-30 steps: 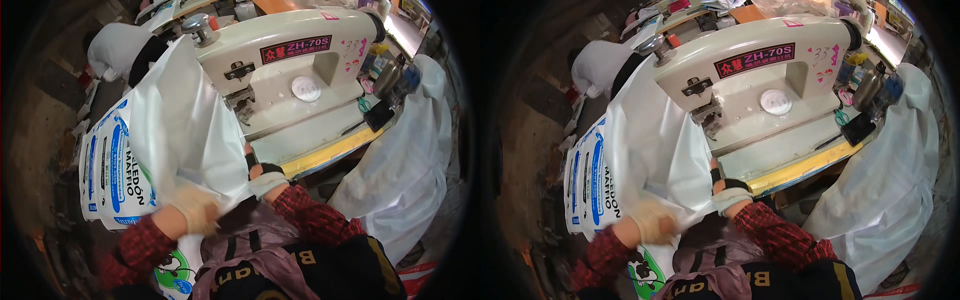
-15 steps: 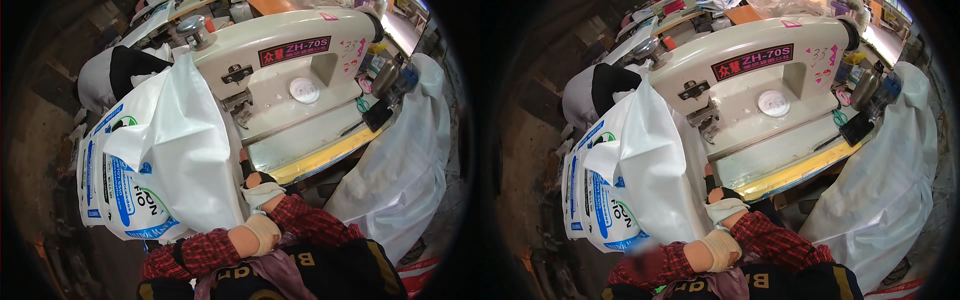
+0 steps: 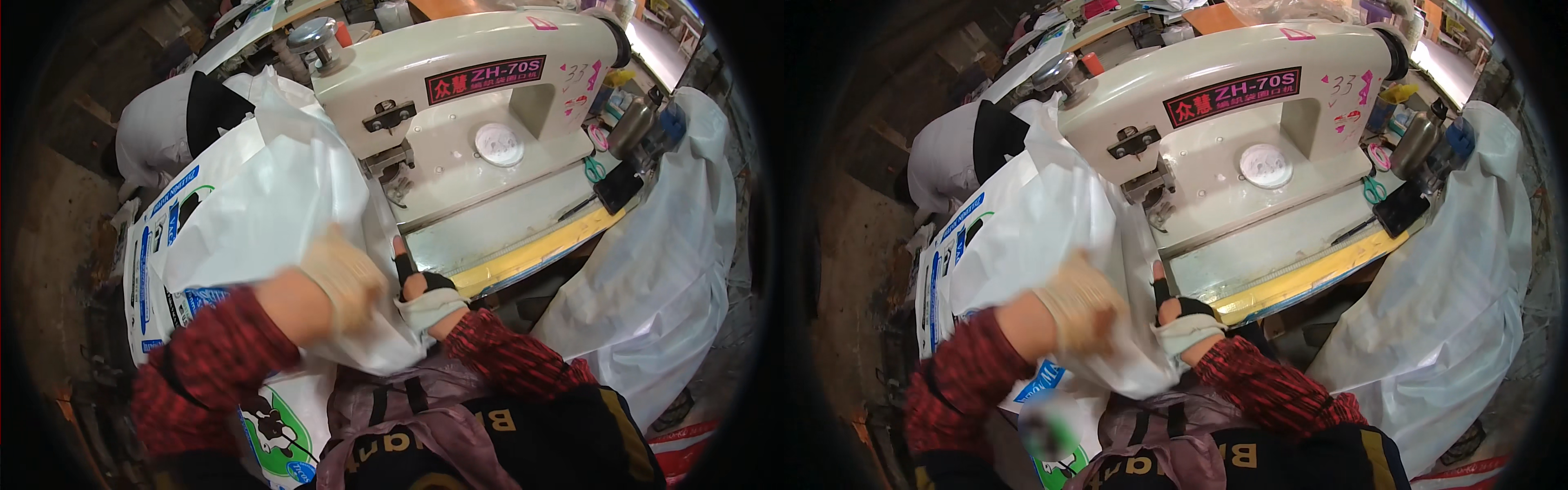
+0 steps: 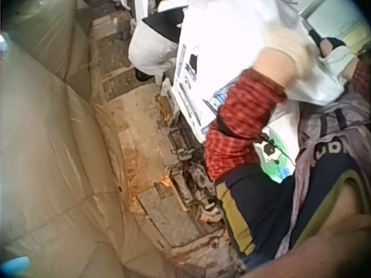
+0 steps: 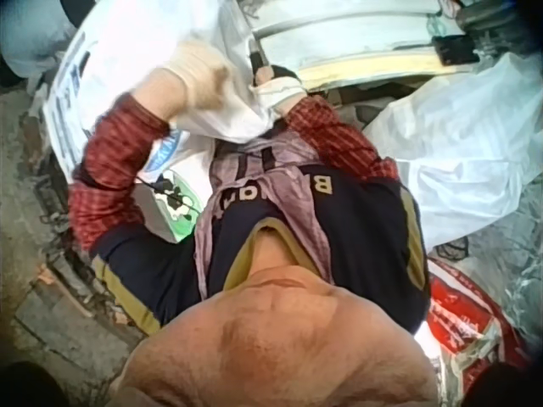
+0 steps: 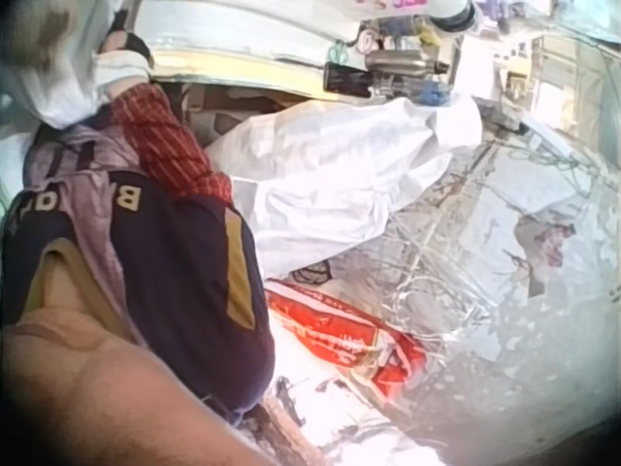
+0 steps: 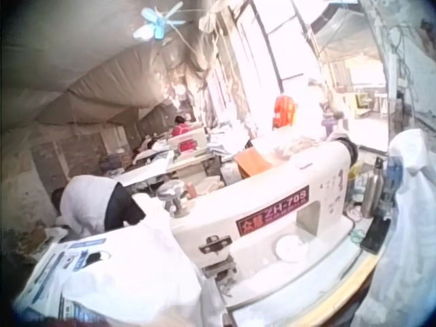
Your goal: Aligning, folding, and sewing heavy printed plastic bags using an industrial sewing machine.
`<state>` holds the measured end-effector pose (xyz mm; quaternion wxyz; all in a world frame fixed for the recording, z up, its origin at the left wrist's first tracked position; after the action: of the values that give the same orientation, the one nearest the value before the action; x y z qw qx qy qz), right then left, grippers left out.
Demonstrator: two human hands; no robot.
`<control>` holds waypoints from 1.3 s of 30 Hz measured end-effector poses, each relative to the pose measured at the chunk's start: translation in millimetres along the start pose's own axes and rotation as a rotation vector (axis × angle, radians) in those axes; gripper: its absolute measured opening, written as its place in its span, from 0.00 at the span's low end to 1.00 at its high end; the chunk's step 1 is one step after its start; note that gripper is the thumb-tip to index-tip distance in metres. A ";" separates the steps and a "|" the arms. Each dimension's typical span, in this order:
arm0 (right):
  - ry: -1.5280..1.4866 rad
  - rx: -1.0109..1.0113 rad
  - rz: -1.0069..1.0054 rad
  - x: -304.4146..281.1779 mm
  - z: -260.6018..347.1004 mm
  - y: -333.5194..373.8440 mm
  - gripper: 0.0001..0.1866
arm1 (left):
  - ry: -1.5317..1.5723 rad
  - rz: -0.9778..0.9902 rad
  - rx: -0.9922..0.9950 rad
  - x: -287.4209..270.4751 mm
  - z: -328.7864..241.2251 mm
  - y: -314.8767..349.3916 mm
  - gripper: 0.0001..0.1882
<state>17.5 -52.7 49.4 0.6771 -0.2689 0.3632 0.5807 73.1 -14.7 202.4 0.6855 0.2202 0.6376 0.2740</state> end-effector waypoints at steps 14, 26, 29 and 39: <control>-0.124 0.215 0.110 -25.3 10.6 -62.5 0.33 | 0.366 -0.091 0.295 49.3 -99.9 -7.8 0.10; -1.381 0.208 -0.126 -20.3 -44.5 -59.4 0.21 | 0.080 -0.518 -0.226 30.4 73.2 -89.5 0.08; -1.389 0.246 -0.135 -24.6 -24.6 -56.3 0.20 | 0.045 -0.650 -0.369 41.8 133.5 -65.4 0.08; -0.314 -0.524 -0.685 -134.7 97.3 -77.0 0.32 | 0.036 -1.197 -0.440 8.2 84.6 165.2 0.06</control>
<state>102.2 -69.8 210.8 0.7860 -0.4447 -0.0128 0.4293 142.0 119.0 311.5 0.7384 -0.3247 0.5903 -0.0281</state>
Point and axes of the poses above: each hand's wrist, its own y-axis away from the middle knuckle, its own x-axis out of the palm, z = x × y, the point moved 6 cm from there along -y, towards the middle knuckle, and after that the axes turned 5 degrees about -z, right-handed, at the moved point
